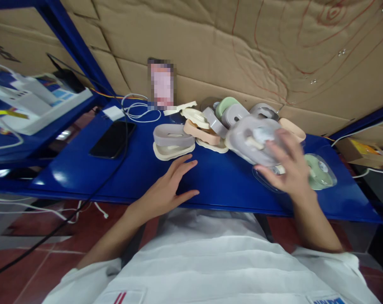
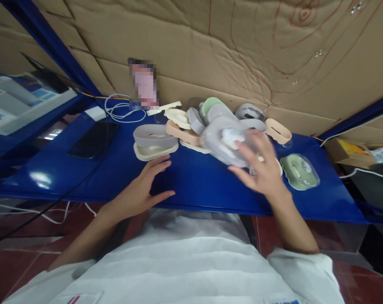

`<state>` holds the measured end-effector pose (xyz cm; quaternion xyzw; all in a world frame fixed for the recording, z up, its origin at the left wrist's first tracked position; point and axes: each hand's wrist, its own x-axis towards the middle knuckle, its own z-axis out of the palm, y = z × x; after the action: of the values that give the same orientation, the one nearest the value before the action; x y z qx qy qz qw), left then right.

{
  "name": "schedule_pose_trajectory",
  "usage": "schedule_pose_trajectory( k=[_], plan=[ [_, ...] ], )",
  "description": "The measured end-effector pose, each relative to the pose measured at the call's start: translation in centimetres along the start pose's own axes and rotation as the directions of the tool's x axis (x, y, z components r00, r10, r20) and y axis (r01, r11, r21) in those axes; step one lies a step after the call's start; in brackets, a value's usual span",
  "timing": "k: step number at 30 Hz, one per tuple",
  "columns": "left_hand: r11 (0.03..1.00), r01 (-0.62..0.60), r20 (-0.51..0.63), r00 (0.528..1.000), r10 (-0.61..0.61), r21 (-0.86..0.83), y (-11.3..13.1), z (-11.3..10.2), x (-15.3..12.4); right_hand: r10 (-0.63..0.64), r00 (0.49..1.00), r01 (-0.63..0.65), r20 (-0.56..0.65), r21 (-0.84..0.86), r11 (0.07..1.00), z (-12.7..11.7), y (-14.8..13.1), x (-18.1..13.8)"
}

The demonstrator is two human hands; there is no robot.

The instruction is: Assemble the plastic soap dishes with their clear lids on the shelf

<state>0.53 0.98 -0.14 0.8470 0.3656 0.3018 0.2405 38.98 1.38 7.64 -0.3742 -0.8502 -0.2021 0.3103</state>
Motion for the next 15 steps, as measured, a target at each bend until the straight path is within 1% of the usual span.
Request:
schedule_pose_trajectory(
  k=[1, 2, 3, 5, 6, 7, 8, 9, 10, 11, 12, 14, 15],
  plan=[
    [1.0, -0.004, 0.026, 1.0, 0.004, 0.017, 0.0, -0.1, 0.0, 0.08, 0.994, -0.087, -0.071, -0.105, 0.991, -1.4, 1.6, -1.4],
    [0.999, -0.012, 0.055, 0.998, 0.01, 0.036, 0.1, -0.1, 0.0, 0.156, 0.974, -0.189, -0.163, -0.209, 0.96, -2.8, 3.3, -3.3],
    [0.998, -0.024, 0.082, 0.996, 0.019, 0.06, 0.1, -0.1, 0.0, 0.234, 0.941, -0.302, -0.243, -0.299, 0.905, -4.1, 5.3, -5.6],
    [0.992, -0.051, 0.122, 0.992, 0.037, 0.115, 0.0, -0.1, 0.0, 0.366, 0.848, -0.511, -0.382, -0.41, 0.756, -6.3, 9.3, -11.1],
    [0.988, -0.066, 0.132, 0.99, 0.048, 0.142, 0.0, -0.1, 0.0, 0.427, 0.786, -0.608, -0.446, -0.434, 0.665, -7.2, 11.3, -14.2],
    [0.983, -0.082, 0.139, 0.989, 0.059, 0.166, -0.1, 0.0, 0.0, 0.499, 0.721, -0.692, -0.482, -0.452, 0.563, -7.7, 13.0, -17.2],
    [0.977, -0.097, 0.142, 0.987, 0.071, 0.188, -0.2, 0.0, 0.0, 0.568, 0.648, -0.761, -0.507, -0.458, 0.46, -8.1, 14.5, -20.0],
    [0.972, -0.112, 0.145, 0.986, 0.082, 0.206, -0.2, 0.1, 0.0, 0.624, 0.593, -0.8, -0.509, -0.458, 0.387, -8.2, 15.7, -22.6],
    [0.967, -0.124, 0.149, 0.985, 0.092, 0.222, -0.3, 0.2, 0.1, 0.661, 0.566, -0.815, -0.492, -0.454, 0.36, -8.1, 16.6, -24.9],
    [0.962, -0.137, 0.155, 0.983, 0.102, 0.235, -0.3, 0.3, 0.1, 0.681, 0.566, -0.813, -0.465, -0.453, 0.366, -7.9, 17.2, -26.8],
    [0.957, -0.148, 0.161, 0.981, 0.11, 0.248, -0.3, 0.3, 0.2, 0.685, 0.585, -0.799, -0.433, -0.455, 0.395, -7.7, 17.5, -28.3],
    [0.948, -0.166, 0.172, 0.977, 0.122, 0.271, -0.3, 0.5, 0.3, 0.662, 0.658, -0.741, -0.36, -0.464, 0.485, -7.5, 17.5, -29.8],
    [0.944, -0.172, 0.174, 0.977, 0.126, 0.283, -0.3, 0.6, 0.4, 0.638, 0.694, -0.709, -0.334, -0.47, 0.525, -7.5, 17.2, -29.8]
  ],
)
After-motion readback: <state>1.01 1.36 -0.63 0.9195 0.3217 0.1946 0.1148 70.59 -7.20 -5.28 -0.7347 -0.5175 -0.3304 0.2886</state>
